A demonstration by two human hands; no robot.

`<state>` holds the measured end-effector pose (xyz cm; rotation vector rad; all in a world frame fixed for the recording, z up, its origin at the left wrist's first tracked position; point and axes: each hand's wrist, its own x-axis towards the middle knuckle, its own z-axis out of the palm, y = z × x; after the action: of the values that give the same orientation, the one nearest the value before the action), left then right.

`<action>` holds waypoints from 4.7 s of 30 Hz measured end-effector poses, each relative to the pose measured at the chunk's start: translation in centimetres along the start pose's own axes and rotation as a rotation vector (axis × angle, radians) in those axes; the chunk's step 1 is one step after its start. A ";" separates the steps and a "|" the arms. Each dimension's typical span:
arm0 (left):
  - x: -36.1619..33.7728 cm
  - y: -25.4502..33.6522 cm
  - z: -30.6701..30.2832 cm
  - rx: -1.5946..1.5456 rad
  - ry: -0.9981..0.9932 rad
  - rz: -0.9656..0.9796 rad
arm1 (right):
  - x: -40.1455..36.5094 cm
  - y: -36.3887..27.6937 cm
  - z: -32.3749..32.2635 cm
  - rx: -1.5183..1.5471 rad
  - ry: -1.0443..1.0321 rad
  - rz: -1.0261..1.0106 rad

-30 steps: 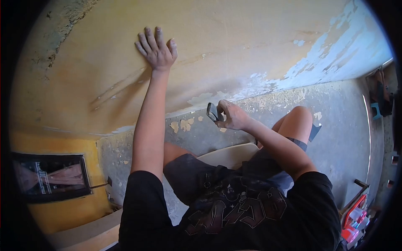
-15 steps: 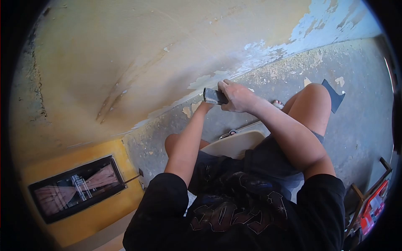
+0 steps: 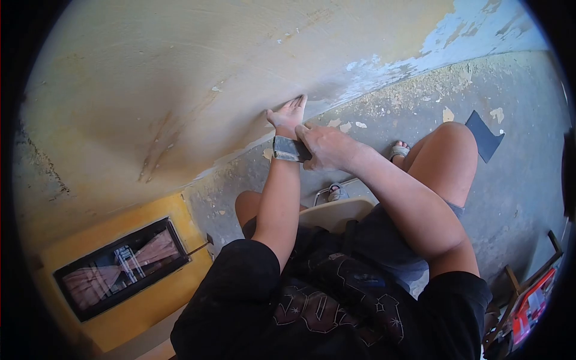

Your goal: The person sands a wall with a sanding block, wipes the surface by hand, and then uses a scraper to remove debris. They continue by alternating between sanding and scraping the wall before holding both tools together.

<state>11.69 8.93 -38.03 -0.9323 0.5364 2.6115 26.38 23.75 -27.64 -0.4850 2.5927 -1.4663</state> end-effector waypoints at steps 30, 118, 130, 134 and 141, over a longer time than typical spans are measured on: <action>-5.2 0.5 4.6 -0.273 -0.127 -0.031 | 0.6 -1.5 -0.8 0.045 -0.099 0.051; -26.9 14.8 36.4 1.247 -0.456 3.072 | -2.6 5.8 7.1 -0.139 -0.197 0.247; -26.2 15.4 37.0 1.168 -0.515 3.143 | -0.9 4.0 6.1 -0.109 -0.069 0.170; -26.9 14.7 36.4 1.258 -0.470 3.086 | 1.8 0.2 2.6 -0.007 0.199 0.091; -25.7 13.8 36.2 1.224 -0.374 3.107 | 4.7 -3.9 -1.6 0.219 0.831 0.121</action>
<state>5.64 8.66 8.03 -0.8103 -1.3105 -0.0307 22.37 21.67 -23.25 0.3979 2.8510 -2.2175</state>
